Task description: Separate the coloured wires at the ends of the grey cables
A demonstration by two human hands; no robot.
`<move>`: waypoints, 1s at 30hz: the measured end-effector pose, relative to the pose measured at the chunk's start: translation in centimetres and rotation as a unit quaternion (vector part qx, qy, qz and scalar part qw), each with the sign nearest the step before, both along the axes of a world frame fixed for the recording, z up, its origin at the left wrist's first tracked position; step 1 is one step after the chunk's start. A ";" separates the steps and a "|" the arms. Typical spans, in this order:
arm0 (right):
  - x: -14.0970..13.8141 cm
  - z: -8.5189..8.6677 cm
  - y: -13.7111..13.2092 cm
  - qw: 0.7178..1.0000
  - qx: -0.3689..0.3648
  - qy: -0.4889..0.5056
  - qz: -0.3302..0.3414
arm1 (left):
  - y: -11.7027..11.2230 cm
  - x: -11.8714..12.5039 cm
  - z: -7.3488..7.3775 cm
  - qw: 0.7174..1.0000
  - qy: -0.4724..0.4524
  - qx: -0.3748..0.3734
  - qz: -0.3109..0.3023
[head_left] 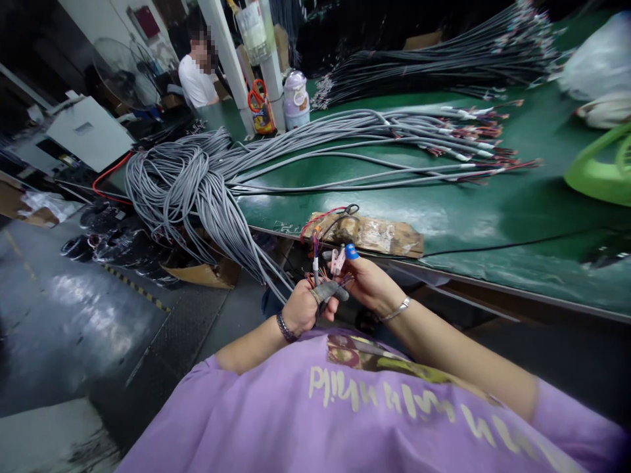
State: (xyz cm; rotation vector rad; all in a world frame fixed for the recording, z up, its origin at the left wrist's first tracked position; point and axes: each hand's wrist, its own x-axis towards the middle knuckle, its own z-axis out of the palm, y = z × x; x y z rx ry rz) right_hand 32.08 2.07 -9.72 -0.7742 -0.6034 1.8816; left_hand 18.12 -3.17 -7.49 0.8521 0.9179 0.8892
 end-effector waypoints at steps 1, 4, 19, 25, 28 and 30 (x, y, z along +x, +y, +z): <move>0.0 0.1 0.0 1.000 0.000 -0.002 -0.001 | 0.0 0.0 0.0 1.000 0.000 0.000 0.005; -0.1 0.2 0.1 1.000 0.005 -0.010 -0.007 | 0.0 0.1 -0.1 1.000 0.004 -0.007 0.007; 0.5 1.2 -0.5 0.998 -0.036 0.003 0.050 | -0.7 -0.2 -0.4 0.999 0.038 -0.002 0.002; 0.8 1.3 -0.3 0.998 -0.032 -0.025 0.039 | -1.7 -0.4 -0.6 0.998 0.057 0.013 0.009; 0.8 1.0 -0.3 0.998 -0.017 -0.047 0.030 | -1.7 -0.4 -0.8 0.998 0.052 0.028 0.031; 0.8 0.7 -0.5 0.997 0.023 -0.079 0.009 | -1.5 -0.3 -0.9 0.997 0.049 0.034 0.039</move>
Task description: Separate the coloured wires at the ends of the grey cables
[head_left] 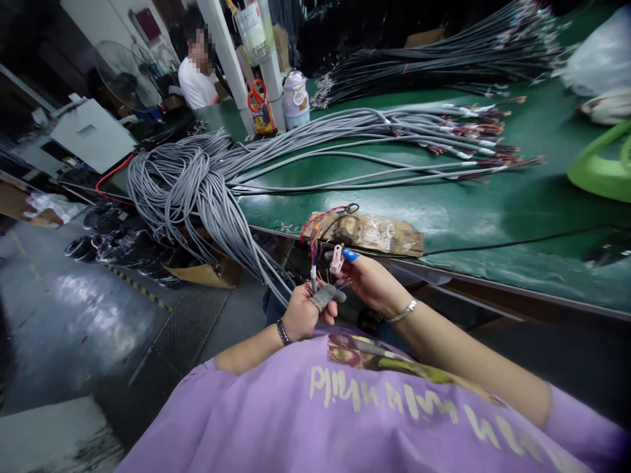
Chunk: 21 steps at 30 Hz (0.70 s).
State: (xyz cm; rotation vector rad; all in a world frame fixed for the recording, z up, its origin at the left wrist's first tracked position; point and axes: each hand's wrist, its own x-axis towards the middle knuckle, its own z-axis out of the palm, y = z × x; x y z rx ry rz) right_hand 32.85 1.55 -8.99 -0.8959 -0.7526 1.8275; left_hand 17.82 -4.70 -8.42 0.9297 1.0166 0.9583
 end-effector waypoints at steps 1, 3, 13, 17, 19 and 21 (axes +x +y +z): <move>0.0 -0.1 -0.1 0.999 0.025 -0.023 -0.013 | 0.1 0.1 0.0 1.000 -0.002 0.001 0.002; 0.0 -0.2 -0.3 0.996 0.063 -0.059 -0.033 | 0.2 0.2 0.1 1.000 -0.004 0.003 0.001; 0.0 0.4 -0.3 0.957 0.176 -0.207 -0.102 | 0.9 0.9 0.0 1.000 0.002 0.005 -0.002; -0.5 0.1 0.1 0.995 0.068 -0.063 -0.018 | 0.8 0.8 -0.1 1.000 0.018 -0.004 0.000; -0.9 0.0 0.3 1.000 0.015 0.006 -0.010 | 0.8 0.7 -0.2 1.000 0.022 -0.009 0.001; -1.2 0.0 0.4 0.999 -0.005 0.033 -0.031 | 0.7 0.7 -0.1 1.000 0.023 -0.012 0.001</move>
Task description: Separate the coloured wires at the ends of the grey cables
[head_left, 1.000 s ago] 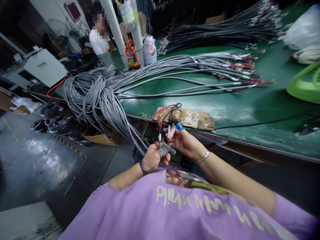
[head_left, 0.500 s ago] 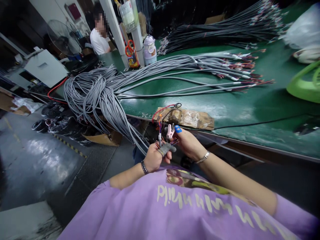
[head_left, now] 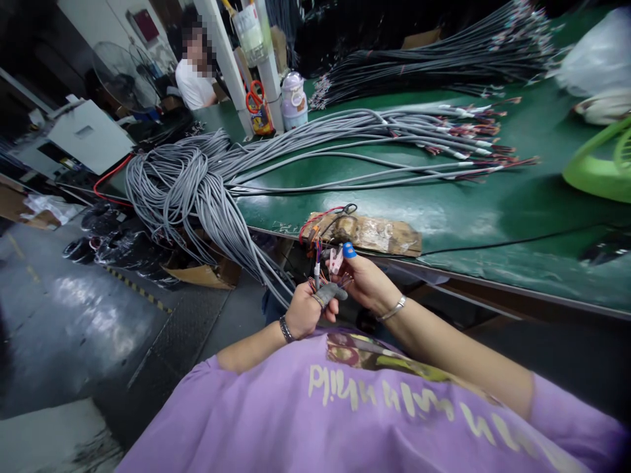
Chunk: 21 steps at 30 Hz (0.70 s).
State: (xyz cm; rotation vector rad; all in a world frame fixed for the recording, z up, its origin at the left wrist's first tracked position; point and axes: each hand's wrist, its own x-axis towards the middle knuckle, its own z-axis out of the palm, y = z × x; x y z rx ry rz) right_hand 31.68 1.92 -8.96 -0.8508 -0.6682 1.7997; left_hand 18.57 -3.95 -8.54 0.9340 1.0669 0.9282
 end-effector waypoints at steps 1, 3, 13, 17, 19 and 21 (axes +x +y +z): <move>-0.1 0.0 0.0 1.000 -0.003 0.007 -0.010 | 0.0 0.0 0.0 1.000 -0.001 -0.001 0.000; -0.2 0.1 0.1 1.000 -0.006 0.015 -0.021 | 0.0 0.0 0.1 1.000 -0.004 -0.003 0.002; 0.1 0.2 -0.3 0.998 -0.050 0.035 0.009 | -0.4 -0.5 -0.2 1.000 -0.017 0.010 0.008; 0.6 0.7 -0.3 0.995 -0.080 0.046 0.034 | -1.0 -0.9 -0.1 1.000 -0.013 0.001 0.001; 0.7 0.8 -0.2 0.995 -0.083 0.045 0.037 | -1.1 -0.9 -0.1 1.000 -0.013 0.004 0.004; 0.8 0.8 0.0 0.996 -0.072 0.039 0.033 | -1.1 -0.8 -0.2 1.000 -0.016 0.016 0.014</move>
